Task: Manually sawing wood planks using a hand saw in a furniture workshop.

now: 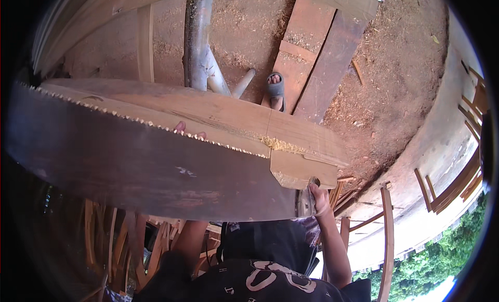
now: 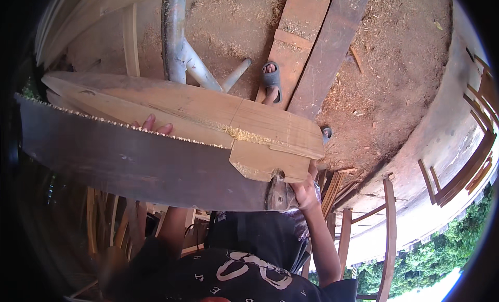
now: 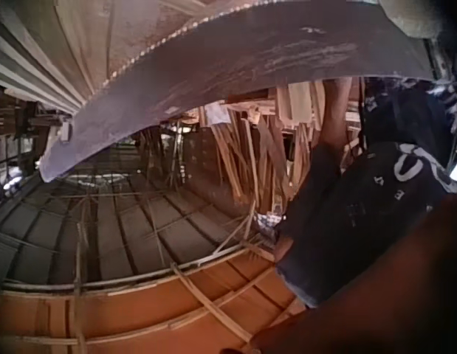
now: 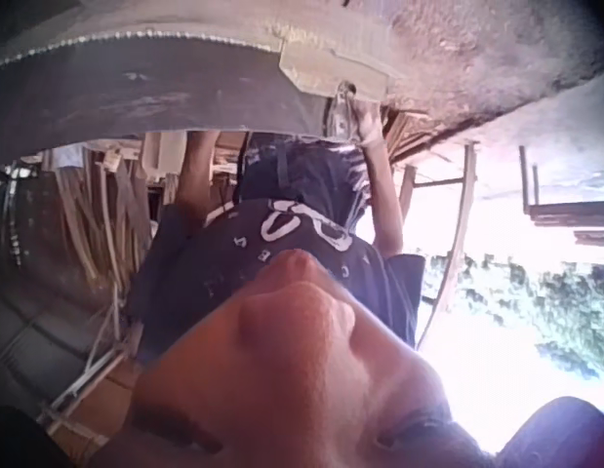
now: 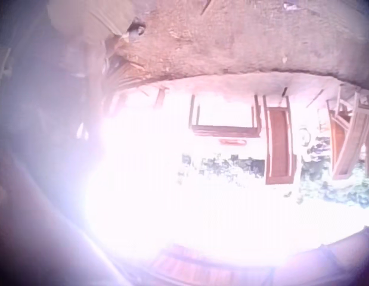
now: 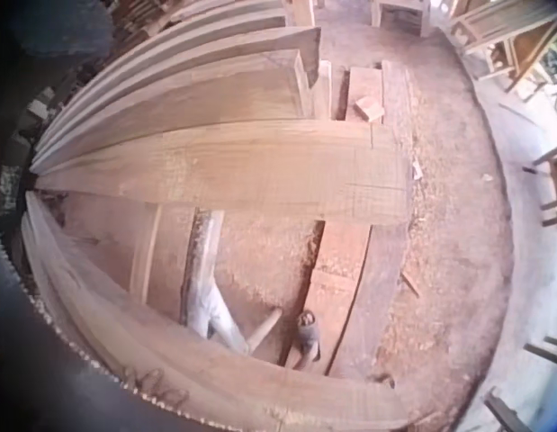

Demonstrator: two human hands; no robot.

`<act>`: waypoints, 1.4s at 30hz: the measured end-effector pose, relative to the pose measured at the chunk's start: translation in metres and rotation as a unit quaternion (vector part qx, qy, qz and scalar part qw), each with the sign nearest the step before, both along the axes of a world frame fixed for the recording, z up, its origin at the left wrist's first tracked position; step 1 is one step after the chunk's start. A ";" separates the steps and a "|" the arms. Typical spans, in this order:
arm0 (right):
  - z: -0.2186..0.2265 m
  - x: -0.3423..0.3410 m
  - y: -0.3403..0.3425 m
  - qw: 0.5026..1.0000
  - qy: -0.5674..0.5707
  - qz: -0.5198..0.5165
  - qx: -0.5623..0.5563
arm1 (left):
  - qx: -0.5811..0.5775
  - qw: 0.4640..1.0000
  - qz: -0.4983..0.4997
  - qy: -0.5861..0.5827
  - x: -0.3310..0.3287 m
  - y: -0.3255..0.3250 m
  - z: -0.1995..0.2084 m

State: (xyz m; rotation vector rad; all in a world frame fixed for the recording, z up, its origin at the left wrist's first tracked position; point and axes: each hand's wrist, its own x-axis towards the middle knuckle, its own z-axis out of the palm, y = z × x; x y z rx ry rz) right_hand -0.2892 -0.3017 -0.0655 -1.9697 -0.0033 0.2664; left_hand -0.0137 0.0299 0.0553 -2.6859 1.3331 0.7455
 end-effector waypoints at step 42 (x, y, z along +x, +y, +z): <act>-0.002 0.002 0.001 0.998 -0.002 -0.018 0.057 | -0.208 0.913 0.229 -0.265 0.003 -0.010 -0.034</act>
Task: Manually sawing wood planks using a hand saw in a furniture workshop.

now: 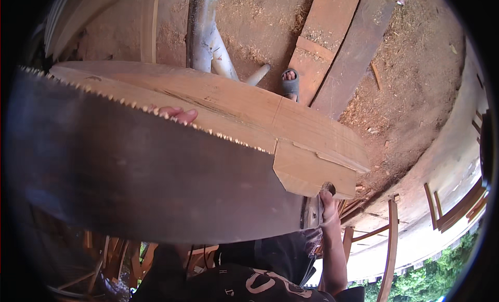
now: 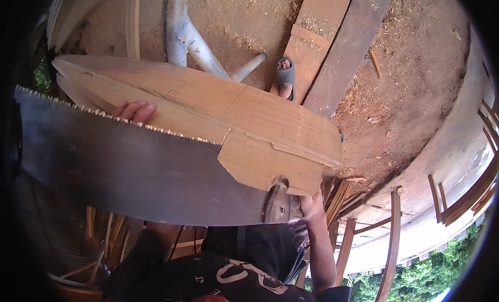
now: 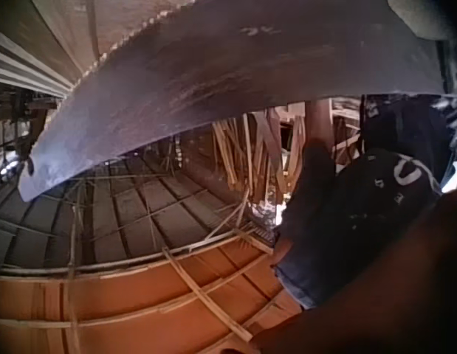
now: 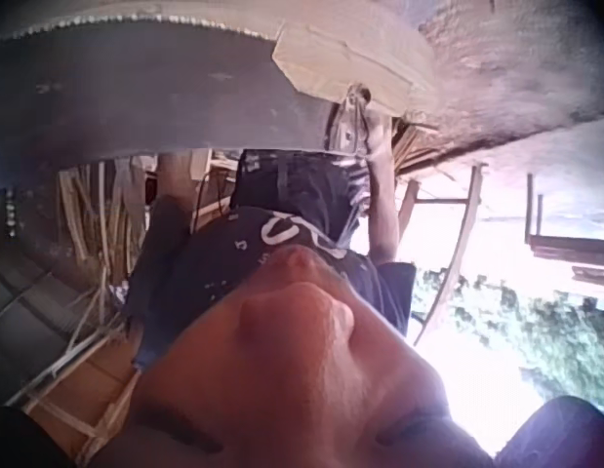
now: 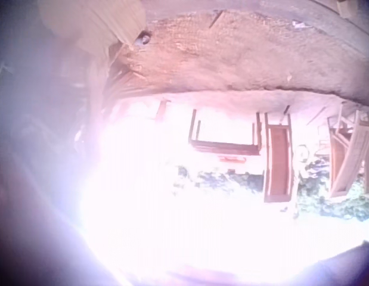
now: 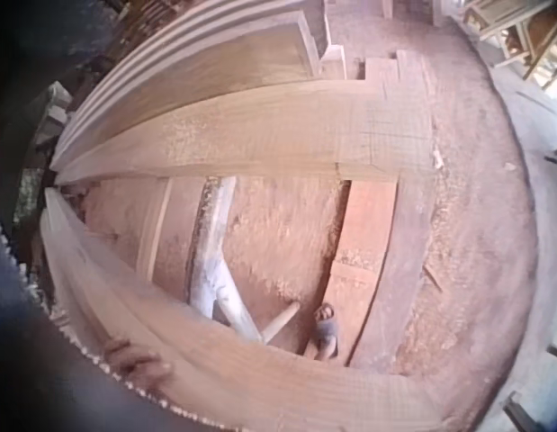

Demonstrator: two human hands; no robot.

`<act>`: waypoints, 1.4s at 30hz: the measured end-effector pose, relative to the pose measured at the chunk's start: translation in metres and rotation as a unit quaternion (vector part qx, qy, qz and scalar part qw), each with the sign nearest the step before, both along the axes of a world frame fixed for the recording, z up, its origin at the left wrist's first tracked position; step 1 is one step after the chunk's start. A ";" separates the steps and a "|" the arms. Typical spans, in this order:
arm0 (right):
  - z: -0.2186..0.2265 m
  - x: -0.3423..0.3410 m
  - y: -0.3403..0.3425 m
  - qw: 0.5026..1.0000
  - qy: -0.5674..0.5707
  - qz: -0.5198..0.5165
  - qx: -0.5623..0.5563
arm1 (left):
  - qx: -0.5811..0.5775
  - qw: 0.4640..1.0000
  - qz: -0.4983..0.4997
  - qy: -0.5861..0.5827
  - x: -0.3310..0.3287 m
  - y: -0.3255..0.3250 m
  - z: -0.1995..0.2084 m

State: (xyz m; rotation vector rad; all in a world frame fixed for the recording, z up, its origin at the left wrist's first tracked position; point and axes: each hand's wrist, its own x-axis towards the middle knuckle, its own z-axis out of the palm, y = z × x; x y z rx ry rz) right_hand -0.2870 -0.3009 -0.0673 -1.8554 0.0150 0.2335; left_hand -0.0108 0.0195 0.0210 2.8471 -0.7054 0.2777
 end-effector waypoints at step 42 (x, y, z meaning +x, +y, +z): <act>0.104 0.022 0.020 0.971 -0.202 -0.117 -0.057 | -0.125 0.976 0.143 -0.107 -0.006 -0.076 0.003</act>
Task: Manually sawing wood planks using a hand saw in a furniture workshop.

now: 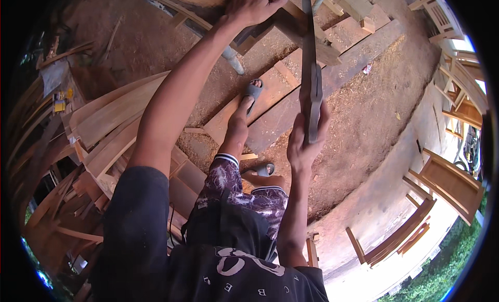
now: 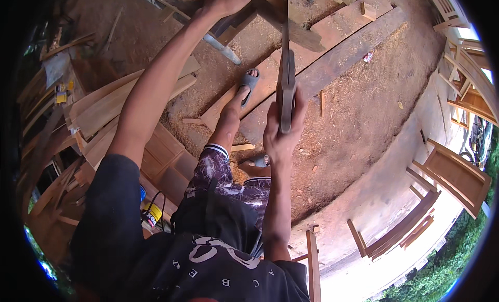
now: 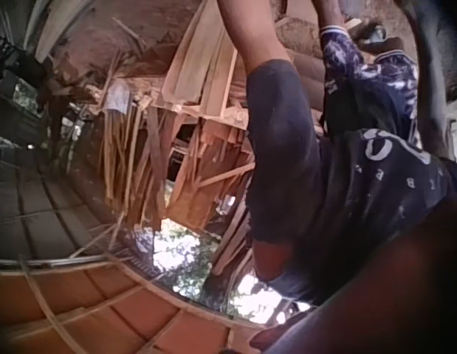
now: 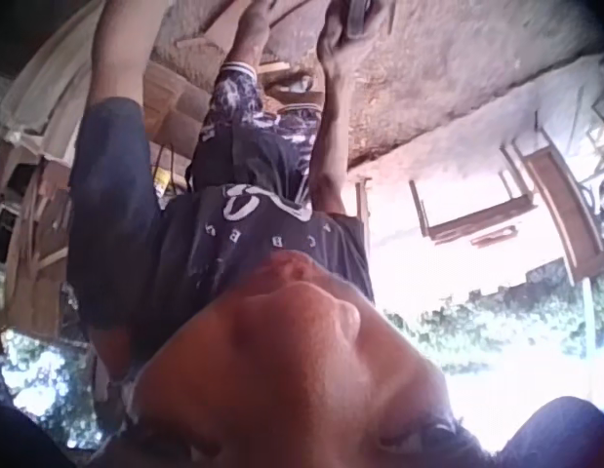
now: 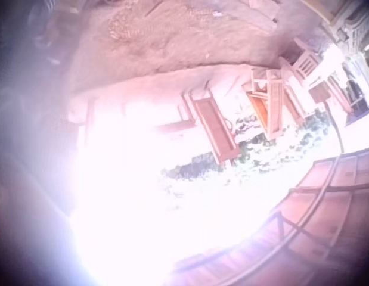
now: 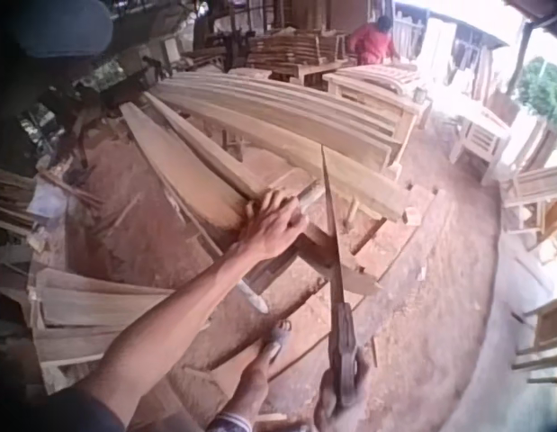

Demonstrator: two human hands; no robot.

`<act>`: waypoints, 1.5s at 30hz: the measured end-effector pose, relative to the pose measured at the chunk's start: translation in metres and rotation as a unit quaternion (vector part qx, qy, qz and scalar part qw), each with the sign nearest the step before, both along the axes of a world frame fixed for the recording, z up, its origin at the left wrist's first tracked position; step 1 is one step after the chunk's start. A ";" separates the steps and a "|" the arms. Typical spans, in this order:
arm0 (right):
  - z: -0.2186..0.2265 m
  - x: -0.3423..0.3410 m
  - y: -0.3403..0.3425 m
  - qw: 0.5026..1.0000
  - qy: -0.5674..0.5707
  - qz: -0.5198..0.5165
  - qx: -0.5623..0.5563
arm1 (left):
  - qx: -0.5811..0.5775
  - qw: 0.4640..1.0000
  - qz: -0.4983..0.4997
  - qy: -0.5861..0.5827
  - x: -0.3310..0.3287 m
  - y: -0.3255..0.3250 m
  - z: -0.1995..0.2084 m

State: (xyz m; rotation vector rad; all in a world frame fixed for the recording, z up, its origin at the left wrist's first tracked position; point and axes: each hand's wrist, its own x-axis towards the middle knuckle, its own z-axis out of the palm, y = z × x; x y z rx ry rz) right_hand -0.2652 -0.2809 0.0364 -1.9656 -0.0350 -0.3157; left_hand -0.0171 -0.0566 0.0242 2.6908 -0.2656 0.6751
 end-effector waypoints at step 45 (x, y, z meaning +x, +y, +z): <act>0.058 -0.316 -0.225 0.866 0.268 -0.422 0.023 | -0.069 0.904 -0.333 0.261 -0.200 -0.177 0.035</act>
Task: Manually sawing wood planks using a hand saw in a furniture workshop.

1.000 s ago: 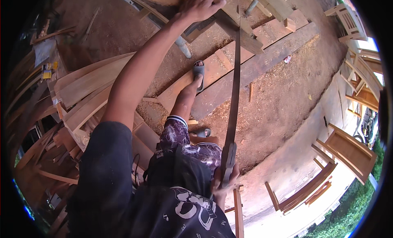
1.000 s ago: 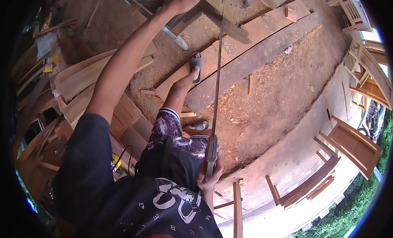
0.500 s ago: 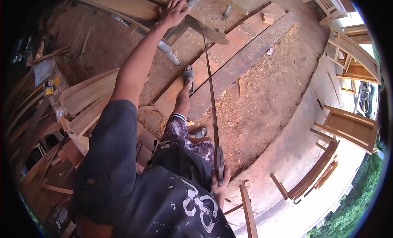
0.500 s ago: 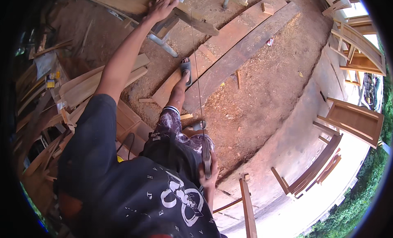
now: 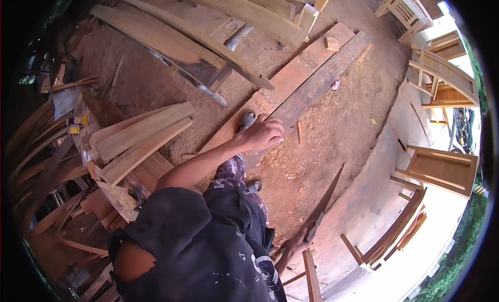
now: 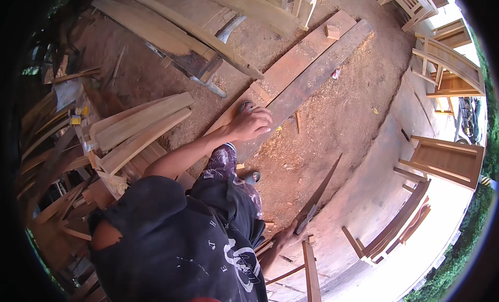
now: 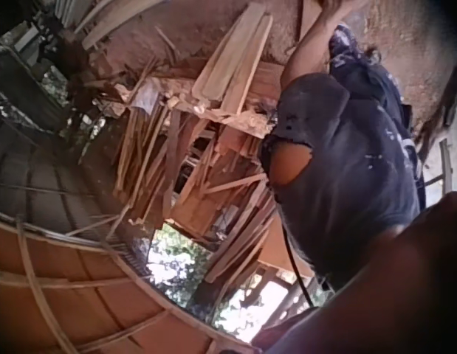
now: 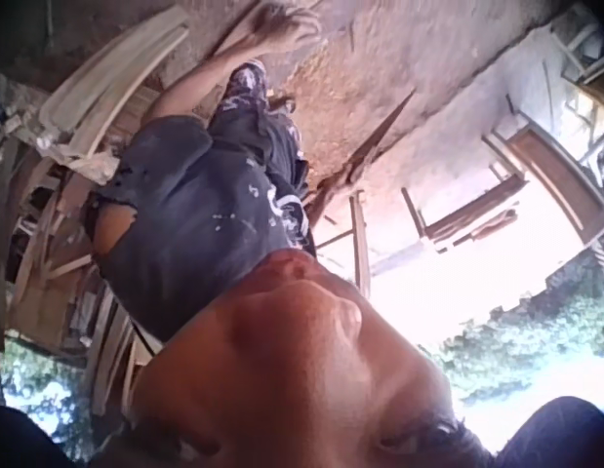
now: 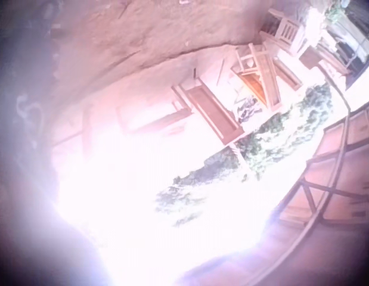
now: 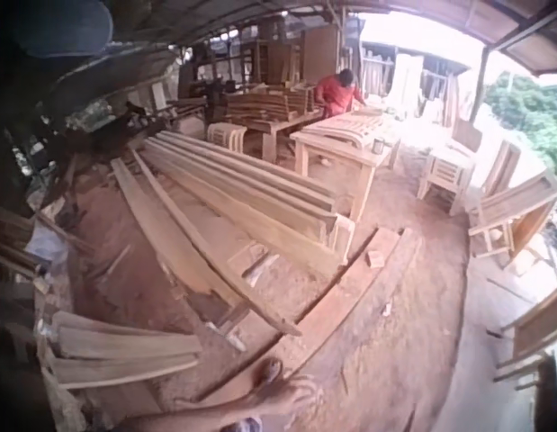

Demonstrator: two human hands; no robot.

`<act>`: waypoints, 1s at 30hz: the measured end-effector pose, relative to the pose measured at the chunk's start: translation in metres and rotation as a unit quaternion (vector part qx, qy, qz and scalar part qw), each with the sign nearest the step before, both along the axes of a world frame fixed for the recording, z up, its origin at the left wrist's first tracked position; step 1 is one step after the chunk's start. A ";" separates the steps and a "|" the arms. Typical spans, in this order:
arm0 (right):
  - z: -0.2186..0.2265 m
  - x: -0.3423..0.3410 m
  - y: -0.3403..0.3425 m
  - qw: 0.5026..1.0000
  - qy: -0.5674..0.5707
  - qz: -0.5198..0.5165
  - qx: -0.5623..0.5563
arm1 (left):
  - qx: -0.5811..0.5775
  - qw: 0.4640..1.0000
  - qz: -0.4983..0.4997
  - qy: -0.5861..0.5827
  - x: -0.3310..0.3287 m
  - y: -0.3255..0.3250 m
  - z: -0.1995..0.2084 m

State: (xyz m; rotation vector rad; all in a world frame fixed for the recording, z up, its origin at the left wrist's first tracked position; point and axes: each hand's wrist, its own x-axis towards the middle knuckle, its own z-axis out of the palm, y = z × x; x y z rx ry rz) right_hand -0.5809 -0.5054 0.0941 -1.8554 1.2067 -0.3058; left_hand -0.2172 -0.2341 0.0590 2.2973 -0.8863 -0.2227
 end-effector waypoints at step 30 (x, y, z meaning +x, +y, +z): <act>0.027 0.925 0.152 0.570 -0.197 0.741 -0.295 | -0.331 0.538 0.708 0.316 0.144 0.014 0.017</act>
